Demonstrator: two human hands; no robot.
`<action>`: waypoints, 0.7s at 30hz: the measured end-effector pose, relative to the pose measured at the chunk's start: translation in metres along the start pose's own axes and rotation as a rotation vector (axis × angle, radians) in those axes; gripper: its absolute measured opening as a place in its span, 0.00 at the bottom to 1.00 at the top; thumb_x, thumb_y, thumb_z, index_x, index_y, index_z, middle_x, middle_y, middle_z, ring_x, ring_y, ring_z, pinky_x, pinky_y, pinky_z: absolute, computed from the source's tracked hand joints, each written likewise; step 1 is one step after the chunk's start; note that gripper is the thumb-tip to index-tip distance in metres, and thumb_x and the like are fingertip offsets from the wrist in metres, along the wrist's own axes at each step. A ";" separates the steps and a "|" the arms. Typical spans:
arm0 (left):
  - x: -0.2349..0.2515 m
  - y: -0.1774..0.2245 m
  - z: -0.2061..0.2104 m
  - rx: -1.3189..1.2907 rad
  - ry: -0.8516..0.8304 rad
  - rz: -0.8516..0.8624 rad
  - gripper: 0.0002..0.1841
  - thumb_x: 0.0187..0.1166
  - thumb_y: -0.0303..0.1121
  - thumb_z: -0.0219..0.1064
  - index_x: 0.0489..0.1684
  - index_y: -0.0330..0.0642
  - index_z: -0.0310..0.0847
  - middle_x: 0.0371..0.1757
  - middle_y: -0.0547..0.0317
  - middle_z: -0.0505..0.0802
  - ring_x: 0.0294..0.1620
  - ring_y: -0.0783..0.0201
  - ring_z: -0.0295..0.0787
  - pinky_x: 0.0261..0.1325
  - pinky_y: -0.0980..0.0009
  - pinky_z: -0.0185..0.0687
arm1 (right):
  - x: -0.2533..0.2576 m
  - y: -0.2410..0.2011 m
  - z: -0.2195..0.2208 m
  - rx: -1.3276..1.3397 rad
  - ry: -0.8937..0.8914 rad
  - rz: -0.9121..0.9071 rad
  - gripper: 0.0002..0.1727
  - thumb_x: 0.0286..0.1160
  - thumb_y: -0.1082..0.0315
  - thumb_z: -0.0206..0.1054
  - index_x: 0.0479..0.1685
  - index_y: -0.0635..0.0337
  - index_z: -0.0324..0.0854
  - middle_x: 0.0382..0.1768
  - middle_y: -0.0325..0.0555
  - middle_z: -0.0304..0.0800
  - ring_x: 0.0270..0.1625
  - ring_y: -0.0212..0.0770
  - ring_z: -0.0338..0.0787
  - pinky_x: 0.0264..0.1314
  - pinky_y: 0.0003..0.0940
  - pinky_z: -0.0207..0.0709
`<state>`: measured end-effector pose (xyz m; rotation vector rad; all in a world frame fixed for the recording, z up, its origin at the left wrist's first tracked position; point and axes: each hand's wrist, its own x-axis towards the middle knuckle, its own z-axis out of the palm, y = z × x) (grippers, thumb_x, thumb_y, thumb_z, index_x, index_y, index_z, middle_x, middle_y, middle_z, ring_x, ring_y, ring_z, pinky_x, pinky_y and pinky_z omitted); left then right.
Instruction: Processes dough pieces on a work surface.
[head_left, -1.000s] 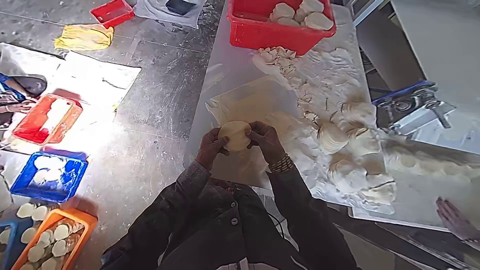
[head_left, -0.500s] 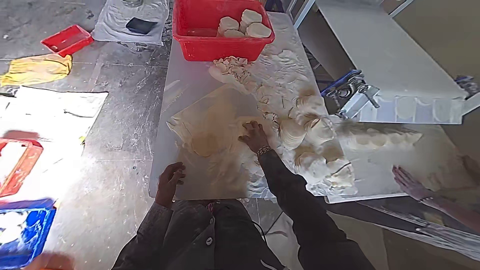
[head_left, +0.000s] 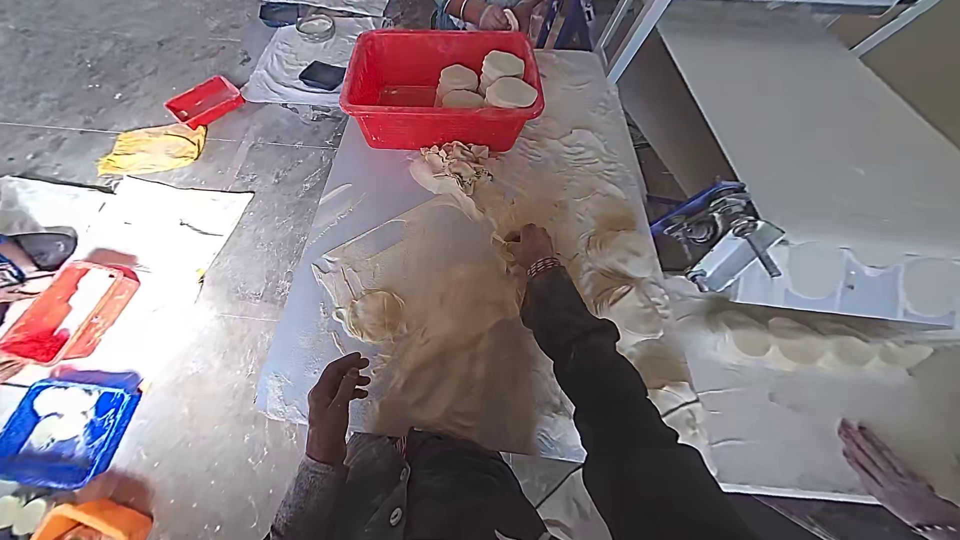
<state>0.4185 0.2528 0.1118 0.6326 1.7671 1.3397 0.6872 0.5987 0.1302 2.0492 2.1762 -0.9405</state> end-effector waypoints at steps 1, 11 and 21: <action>-0.003 0.003 0.006 0.002 0.005 0.008 0.17 0.82 0.30 0.54 0.62 0.32 0.81 0.52 0.54 0.94 0.40 0.64 0.94 0.38 0.70 0.90 | -0.001 0.003 -0.002 0.200 0.016 -0.036 0.12 0.81 0.66 0.69 0.53 0.64 0.89 0.49 0.60 0.92 0.51 0.57 0.91 0.59 0.58 0.81; 0.028 0.070 0.113 -0.345 -0.498 -0.130 0.28 0.90 0.46 0.49 0.79 0.34 0.69 0.67 0.49 0.87 0.66 0.56 0.86 0.67 0.54 0.85 | -0.109 -0.030 0.013 1.195 -0.564 -0.615 0.05 0.76 0.68 0.63 0.44 0.56 0.84 0.35 0.37 0.92 0.39 0.29 0.92 0.50 0.28 0.87; 0.020 0.072 0.115 -0.458 -0.408 -0.068 0.07 0.79 0.21 0.65 0.50 0.30 0.80 0.39 0.54 0.94 0.40 0.65 0.92 0.51 0.67 0.90 | -0.162 -0.022 0.054 1.247 -0.551 -0.427 0.19 0.79 0.63 0.66 0.62 0.65 0.80 0.49 0.44 0.94 0.51 0.35 0.93 0.58 0.33 0.88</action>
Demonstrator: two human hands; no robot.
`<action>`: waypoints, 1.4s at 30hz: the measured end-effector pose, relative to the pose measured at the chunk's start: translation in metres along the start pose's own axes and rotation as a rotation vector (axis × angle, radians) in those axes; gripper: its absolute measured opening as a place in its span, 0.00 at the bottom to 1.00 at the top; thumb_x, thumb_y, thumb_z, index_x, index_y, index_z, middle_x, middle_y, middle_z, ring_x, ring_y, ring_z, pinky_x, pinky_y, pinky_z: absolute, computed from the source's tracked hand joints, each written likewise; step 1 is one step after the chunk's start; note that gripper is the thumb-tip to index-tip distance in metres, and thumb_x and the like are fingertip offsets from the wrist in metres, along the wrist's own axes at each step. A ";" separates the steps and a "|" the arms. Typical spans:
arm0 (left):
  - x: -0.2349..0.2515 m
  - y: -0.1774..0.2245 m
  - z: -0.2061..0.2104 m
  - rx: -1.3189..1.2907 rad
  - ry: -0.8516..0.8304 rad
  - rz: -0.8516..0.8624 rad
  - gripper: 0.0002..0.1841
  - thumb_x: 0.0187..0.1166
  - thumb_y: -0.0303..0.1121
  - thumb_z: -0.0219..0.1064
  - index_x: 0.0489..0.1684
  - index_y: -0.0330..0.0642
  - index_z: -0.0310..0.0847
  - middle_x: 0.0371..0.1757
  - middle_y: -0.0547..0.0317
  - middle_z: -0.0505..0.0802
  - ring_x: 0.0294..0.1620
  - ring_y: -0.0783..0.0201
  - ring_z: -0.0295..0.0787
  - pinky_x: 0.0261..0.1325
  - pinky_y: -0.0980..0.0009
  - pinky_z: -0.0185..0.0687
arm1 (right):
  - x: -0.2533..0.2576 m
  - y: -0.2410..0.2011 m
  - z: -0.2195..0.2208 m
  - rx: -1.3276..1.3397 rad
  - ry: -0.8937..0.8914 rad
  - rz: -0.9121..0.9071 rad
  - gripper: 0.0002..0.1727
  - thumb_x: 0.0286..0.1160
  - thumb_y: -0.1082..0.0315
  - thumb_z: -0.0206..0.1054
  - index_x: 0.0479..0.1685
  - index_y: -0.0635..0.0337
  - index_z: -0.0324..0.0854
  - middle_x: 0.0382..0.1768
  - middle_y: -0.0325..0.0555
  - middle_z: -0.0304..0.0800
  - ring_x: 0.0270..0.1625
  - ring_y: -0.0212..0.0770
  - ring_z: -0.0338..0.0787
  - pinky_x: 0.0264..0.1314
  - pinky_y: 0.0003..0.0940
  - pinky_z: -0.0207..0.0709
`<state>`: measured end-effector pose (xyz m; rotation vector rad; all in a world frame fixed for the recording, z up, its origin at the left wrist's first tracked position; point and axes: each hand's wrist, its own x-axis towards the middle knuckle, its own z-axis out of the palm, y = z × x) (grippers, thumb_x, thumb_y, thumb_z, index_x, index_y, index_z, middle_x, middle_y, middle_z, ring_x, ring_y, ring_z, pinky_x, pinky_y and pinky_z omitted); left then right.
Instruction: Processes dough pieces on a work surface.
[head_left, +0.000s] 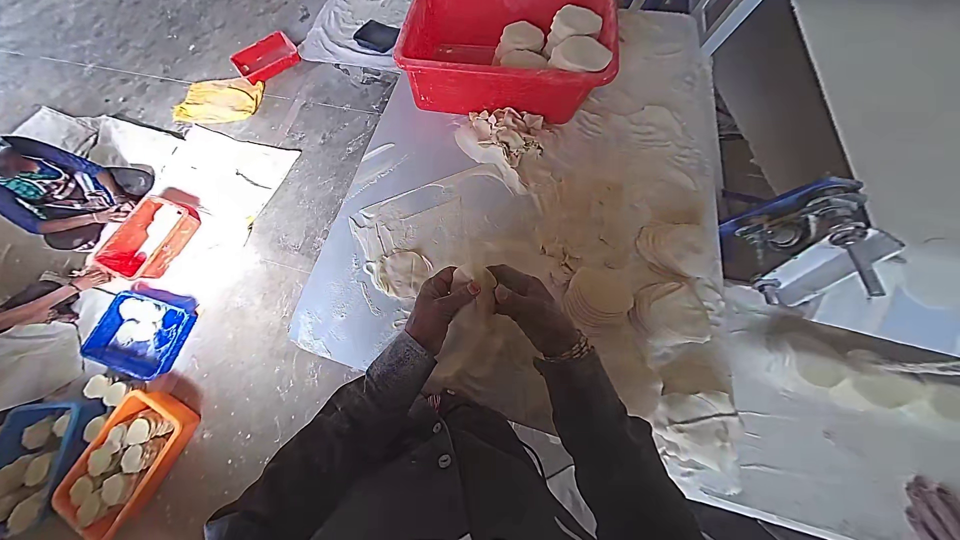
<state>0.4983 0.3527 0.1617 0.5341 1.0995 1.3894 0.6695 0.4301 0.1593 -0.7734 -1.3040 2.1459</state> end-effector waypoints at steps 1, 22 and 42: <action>-0.002 0.002 -0.004 0.047 -0.005 0.009 0.06 0.78 0.22 0.67 0.47 0.31 0.81 0.37 0.55 0.93 0.38 0.67 0.92 0.49 0.68 0.90 | 0.000 0.000 0.008 -0.004 0.023 0.011 0.14 0.77 0.68 0.68 0.57 0.65 0.82 0.45 0.43 0.95 0.47 0.33 0.94 0.54 0.31 0.89; 0.002 0.036 -0.162 0.655 0.331 0.041 0.28 0.78 0.26 0.68 0.80 0.32 0.68 0.74 0.34 0.79 0.58 0.49 0.89 0.58 0.56 0.87 | 0.093 0.020 0.065 -0.879 0.323 0.179 0.19 0.81 0.63 0.71 0.64 0.63 0.81 0.50 0.52 0.92 0.46 0.46 0.92 0.53 0.46 0.85; -0.087 0.003 -0.176 0.449 0.663 0.186 0.17 0.79 0.31 0.55 0.60 0.32 0.79 0.54 0.57 0.92 0.47 0.67 0.92 0.45 0.70 0.90 | 0.104 -0.069 -0.156 -1.034 0.829 0.333 0.19 0.75 0.61 0.76 0.55 0.68 0.87 0.54 0.69 0.90 0.61 0.66 0.87 0.67 0.66 0.74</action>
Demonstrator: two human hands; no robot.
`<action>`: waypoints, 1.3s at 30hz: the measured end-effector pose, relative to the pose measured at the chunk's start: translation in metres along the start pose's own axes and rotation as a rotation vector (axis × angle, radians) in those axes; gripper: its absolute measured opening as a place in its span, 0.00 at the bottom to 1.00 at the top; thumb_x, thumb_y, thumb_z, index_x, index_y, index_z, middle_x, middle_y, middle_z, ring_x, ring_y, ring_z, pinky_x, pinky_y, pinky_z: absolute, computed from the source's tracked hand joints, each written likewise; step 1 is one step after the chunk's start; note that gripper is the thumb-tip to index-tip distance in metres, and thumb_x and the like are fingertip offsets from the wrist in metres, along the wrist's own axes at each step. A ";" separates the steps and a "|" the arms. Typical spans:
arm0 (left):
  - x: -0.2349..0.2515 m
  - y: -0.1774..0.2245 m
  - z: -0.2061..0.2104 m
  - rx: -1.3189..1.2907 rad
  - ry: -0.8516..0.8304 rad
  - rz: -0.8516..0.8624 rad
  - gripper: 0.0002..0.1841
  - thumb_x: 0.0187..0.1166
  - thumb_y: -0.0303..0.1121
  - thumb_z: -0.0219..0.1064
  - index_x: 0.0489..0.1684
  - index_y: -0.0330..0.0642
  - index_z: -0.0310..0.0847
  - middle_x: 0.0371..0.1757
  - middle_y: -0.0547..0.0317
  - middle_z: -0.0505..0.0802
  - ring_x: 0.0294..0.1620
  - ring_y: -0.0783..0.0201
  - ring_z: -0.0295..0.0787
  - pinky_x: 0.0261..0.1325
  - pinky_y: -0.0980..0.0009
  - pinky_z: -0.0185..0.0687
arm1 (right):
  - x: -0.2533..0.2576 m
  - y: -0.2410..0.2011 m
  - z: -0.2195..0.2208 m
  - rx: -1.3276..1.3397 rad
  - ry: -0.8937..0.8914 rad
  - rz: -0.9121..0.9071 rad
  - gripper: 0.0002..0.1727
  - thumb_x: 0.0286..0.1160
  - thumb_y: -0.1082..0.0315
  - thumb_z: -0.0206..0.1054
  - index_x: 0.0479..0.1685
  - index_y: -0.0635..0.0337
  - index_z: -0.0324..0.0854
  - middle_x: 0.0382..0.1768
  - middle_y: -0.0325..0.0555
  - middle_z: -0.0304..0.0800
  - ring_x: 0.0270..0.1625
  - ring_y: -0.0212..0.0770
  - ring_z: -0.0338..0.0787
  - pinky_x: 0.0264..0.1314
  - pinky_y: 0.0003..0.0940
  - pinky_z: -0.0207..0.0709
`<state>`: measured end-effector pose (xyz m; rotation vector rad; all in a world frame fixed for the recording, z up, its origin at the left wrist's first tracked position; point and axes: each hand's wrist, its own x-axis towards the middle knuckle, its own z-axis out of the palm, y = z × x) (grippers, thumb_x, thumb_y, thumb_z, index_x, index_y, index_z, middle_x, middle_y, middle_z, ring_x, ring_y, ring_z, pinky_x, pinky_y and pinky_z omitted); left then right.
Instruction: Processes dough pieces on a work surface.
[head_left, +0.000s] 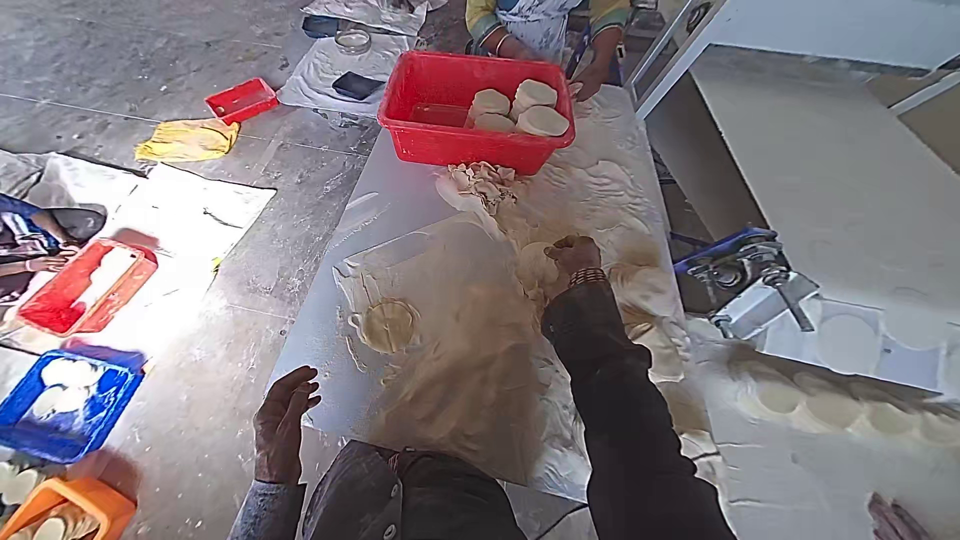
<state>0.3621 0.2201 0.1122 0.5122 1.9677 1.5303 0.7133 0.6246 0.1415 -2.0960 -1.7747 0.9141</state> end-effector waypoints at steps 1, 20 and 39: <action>0.000 0.005 0.006 0.008 -0.021 0.017 0.17 0.78 0.31 0.55 0.60 0.31 0.80 0.54 0.56 0.92 0.47 0.67 0.92 0.45 0.70 0.90 | 0.002 -0.003 -0.007 -0.054 -0.066 0.042 0.20 0.76 0.61 0.75 0.58 0.67 0.87 0.58 0.68 0.89 0.66 0.64 0.86 0.71 0.63 0.72; 0.015 0.074 0.115 -0.502 -0.517 -0.086 0.09 0.80 0.27 0.65 0.52 0.35 0.82 0.38 0.59 0.94 0.39 0.69 0.92 0.50 0.67 0.89 | -0.202 -0.102 0.087 0.666 -0.598 -0.499 0.13 0.61 0.70 0.75 0.44 0.64 0.82 0.29 0.40 0.91 0.31 0.33 0.91 0.35 0.30 0.87; 0.024 0.045 0.077 -0.165 -0.512 -0.130 0.08 0.80 0.22 0.65 0.52 0.31 0.80 0.37 0.55 0.93 0.35 0.67 0.91 0.40 0.69 0.89 | -0.221 -0.081 0.128 0.613 -0.640 -0.328 0.12 0.72 0.73 0.72 0.51 0.66 0.80 0.34 0.42 0.91 0.28 0.31 0.89 0.32 0.26 0.85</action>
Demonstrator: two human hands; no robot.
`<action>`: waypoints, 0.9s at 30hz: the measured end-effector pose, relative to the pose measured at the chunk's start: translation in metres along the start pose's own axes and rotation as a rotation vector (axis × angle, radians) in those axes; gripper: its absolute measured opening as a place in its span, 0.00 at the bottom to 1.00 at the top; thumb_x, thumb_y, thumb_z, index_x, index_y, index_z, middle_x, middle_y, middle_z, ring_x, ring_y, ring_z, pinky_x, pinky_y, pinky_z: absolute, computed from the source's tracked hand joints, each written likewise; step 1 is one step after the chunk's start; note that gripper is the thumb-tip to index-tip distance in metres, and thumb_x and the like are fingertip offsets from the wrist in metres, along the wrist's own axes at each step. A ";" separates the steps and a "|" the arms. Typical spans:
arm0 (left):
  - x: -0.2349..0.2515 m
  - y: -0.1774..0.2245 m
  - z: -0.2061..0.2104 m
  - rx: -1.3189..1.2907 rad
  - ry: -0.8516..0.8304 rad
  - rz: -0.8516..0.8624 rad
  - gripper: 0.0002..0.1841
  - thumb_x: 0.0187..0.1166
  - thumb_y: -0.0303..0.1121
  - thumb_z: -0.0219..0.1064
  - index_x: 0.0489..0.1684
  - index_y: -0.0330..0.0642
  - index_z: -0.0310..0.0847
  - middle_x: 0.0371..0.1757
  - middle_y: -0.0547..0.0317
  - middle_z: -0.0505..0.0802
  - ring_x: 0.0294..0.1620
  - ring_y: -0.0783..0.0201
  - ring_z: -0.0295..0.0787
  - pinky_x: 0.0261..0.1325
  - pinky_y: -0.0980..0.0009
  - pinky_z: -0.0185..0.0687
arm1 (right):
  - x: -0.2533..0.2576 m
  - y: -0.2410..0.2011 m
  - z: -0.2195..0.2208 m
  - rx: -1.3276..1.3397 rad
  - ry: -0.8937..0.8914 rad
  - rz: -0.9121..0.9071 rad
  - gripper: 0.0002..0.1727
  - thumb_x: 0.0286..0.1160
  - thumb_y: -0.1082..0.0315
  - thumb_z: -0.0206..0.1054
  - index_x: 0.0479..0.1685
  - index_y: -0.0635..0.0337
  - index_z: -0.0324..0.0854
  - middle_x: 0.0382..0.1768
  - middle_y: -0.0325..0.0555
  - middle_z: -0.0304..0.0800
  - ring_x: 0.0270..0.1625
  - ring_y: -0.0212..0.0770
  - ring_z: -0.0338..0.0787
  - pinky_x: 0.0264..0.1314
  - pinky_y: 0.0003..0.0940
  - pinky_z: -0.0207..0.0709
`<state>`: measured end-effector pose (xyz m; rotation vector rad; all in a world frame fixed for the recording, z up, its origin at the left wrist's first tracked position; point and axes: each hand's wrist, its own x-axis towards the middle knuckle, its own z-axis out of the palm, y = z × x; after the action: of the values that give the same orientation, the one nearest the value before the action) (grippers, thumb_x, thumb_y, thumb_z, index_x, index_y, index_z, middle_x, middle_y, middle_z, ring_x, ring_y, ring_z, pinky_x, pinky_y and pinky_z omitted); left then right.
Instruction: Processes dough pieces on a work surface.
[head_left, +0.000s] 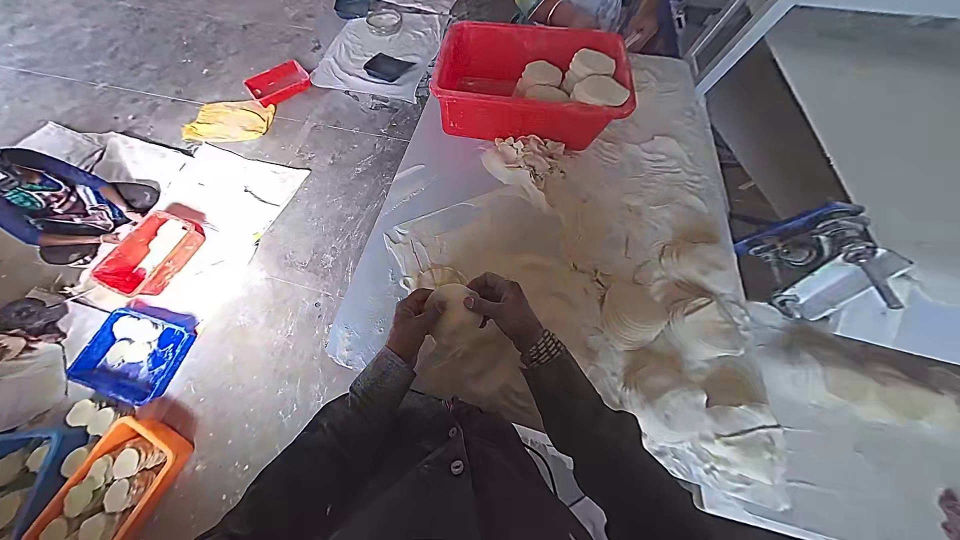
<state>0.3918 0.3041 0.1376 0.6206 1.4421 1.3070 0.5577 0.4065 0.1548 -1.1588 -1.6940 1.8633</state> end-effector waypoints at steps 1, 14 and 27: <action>0.009 0.000 -0.002 0.059 0.048 0.034 0.12 0.79 0.23 0.66 0.57 0.29 0.79 0.44 0.51 0.92 0.41 0.65 0.91 0.45 0.67 0.89 | 0.010 -0.001 0.000 -0.082 0.004 -0.004 0.14 0.74 0.71 0.72 0.54 0.67 0.81 0.40 0.45 0.91 0.34 0.33 0.91 0.38 0.28 0.86; -0.023 -0.048 -0.076 0.098 0.553 0.014 0.18 0.83 0.32 0.57 0.66 0.31 0.75 0.57 0.53 0.89 0.49 0.67 0.89 0.49 0.68 0.86 | 0.096 0.013 -0.227 -0.820 0.811 0.532 0.31 0.86 0.49 0.62 0.70 0.70 0.79 0.71 0.68 0.81 0.75 0.62 0.82 0.75 0.59 0.74; -0.001 -0.010 0.058 0.089 0.127 0.074 0.16 0.84 0.28 0.54 0.62 0.28 0.78 0.54 0.48 0.93 0.52 0.59 0.93 0.55 0.63 0.90 | 0.069 -0.012 -0.172 -0.858 0.497 0.113 0.13 0.79 0.67 0.69 0.55 0.65 0.86 0.60 0.64 0.84 0.67 0.64 0.83 0.67 0.61 0.77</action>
<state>0.4471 0.3231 0.1366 0.6653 1.6009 1.3660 0.6448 0.5706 0.1544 -1.8520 -2.1681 0.7241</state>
